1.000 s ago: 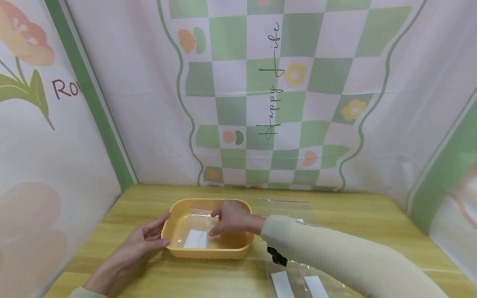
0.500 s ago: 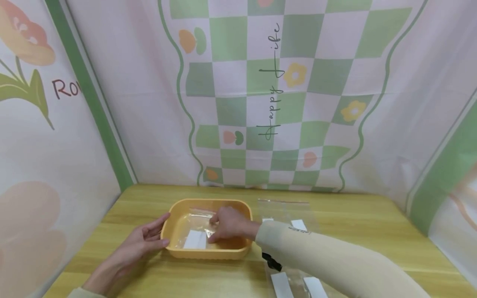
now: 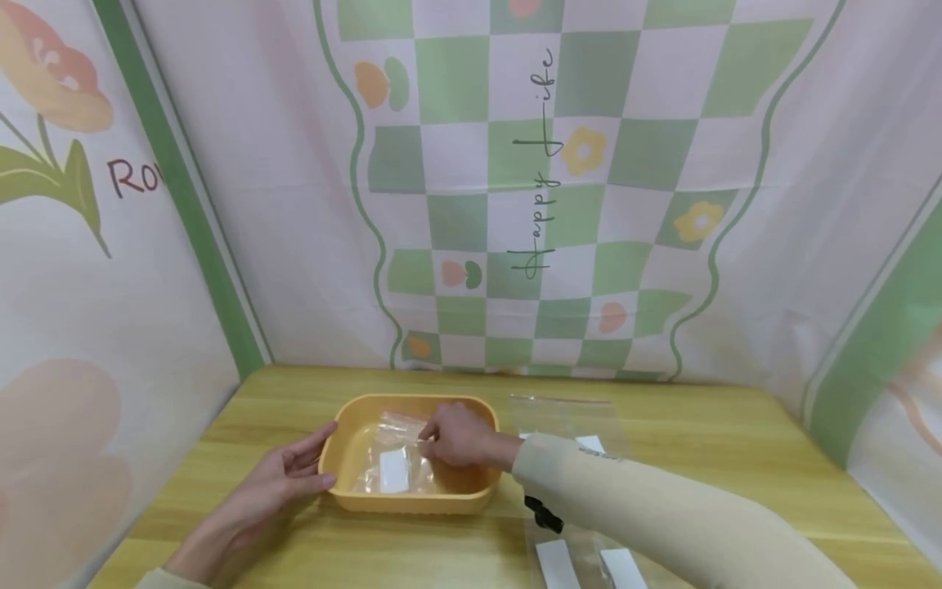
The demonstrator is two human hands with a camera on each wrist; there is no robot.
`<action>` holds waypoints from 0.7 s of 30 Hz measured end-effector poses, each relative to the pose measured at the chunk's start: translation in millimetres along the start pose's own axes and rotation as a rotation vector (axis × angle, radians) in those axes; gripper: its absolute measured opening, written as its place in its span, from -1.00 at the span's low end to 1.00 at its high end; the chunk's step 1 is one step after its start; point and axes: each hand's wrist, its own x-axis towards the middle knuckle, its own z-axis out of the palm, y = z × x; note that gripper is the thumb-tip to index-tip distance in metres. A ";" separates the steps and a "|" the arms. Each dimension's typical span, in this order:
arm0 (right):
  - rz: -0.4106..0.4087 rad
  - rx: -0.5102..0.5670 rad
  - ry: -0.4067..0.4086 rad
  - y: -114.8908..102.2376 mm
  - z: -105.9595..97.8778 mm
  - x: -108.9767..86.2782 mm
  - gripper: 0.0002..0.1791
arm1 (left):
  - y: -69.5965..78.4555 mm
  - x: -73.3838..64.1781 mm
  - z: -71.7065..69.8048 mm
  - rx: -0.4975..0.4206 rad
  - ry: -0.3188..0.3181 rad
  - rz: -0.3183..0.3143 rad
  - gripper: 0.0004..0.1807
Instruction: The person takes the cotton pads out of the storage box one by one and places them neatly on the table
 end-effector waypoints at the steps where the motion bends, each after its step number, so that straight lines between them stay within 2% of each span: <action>1: -0.011 0.012 0.006 0.8 -0.9 -0.4 -0.81 | 0.2 0.1 0.2 -0.002 0.000 -0.002 -0.02; 7: -0.036 0.135 0.052 6.5 -1.6 -1.9 -0.80 | -0.2 0.9 0.3 -0.007 0.008 -0.020 -0.02; 10: -0.019 0.241 0.069 7.6 -0.8 -0.9 -0.78 | 0.2 1.1 -0.1 0.000 0.011 -0.022 -0.02; 12: -0.009 0.347 0.065 7.0 -0.8 0.5 -0.73 | 0.8 1.0 0.0 0.003 0.013 -0.026 -0.02; 17: 0.046 0.688 -0.045 2.2 -1.1 3.4 -0.46 | 2.9 0.6 1.1 0.009 0.022 -0.035 -0.02; 21: 0.089 0.841 -0.134 -0.6 1.8 4.7 -0.29 | 3.3 0.9 1.6 0.026 0.032 -0.040 -0.01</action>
